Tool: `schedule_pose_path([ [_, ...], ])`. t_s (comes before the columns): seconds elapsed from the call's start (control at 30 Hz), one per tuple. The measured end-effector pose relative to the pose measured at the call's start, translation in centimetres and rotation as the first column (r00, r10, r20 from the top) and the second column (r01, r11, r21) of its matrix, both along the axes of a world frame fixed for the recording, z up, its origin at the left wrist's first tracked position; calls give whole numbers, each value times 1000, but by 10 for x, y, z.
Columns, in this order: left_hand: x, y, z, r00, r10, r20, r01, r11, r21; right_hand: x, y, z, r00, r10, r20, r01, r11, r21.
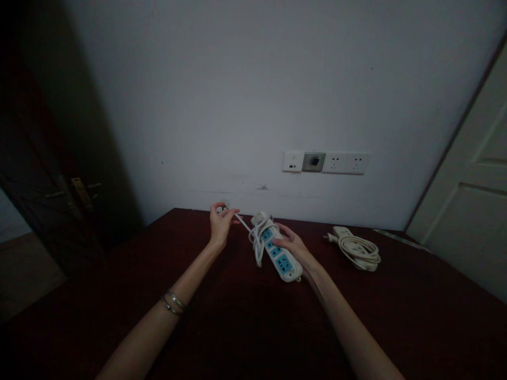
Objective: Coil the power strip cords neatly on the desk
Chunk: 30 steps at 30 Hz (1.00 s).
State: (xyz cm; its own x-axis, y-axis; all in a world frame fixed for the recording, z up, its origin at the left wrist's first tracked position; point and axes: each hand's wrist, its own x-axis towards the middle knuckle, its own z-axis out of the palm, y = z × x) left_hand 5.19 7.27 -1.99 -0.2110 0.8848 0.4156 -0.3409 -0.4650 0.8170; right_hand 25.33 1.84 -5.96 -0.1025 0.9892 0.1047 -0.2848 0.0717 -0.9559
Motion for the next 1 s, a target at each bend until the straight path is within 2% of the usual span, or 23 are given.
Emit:
schedule_pose_path([
  [0.17,5,4,-10,989,-85,-122,79,995,-53,1,-10,19,984,65,165,-91,983,157],
  [0.27,8,4,-12,984,-120,-132,108,990,-91,0,-15,30,971,35,237,-93,967,235],
  [0.43,7,1,-7,996,-87,-30,82,987,-136,2,-20,43,938,-181,295,76,939,335],
  [0.6,5,0,1,999,-31,38,32,999,-30,7,-21,50,916,-333,224,211,874,437],
  [0.7,6,-6,5,999,-1,32,-2,995,96,9,-19,48,929,-335,157,251,882,399],
  [0.8,8,-14,9,999,40,-37,-32,978,204,6,-16,42,958,-279,61,258,939,226],
  [0.9,7,-20,10,973,123,-194,-65,958,279,0,-13,34,985,-170,-41,172,983,69],
  [1.0,4,-22,8,900,233,-369,-91,927,363,-6,-13,31,991,-28,-128,34,998,49],
])
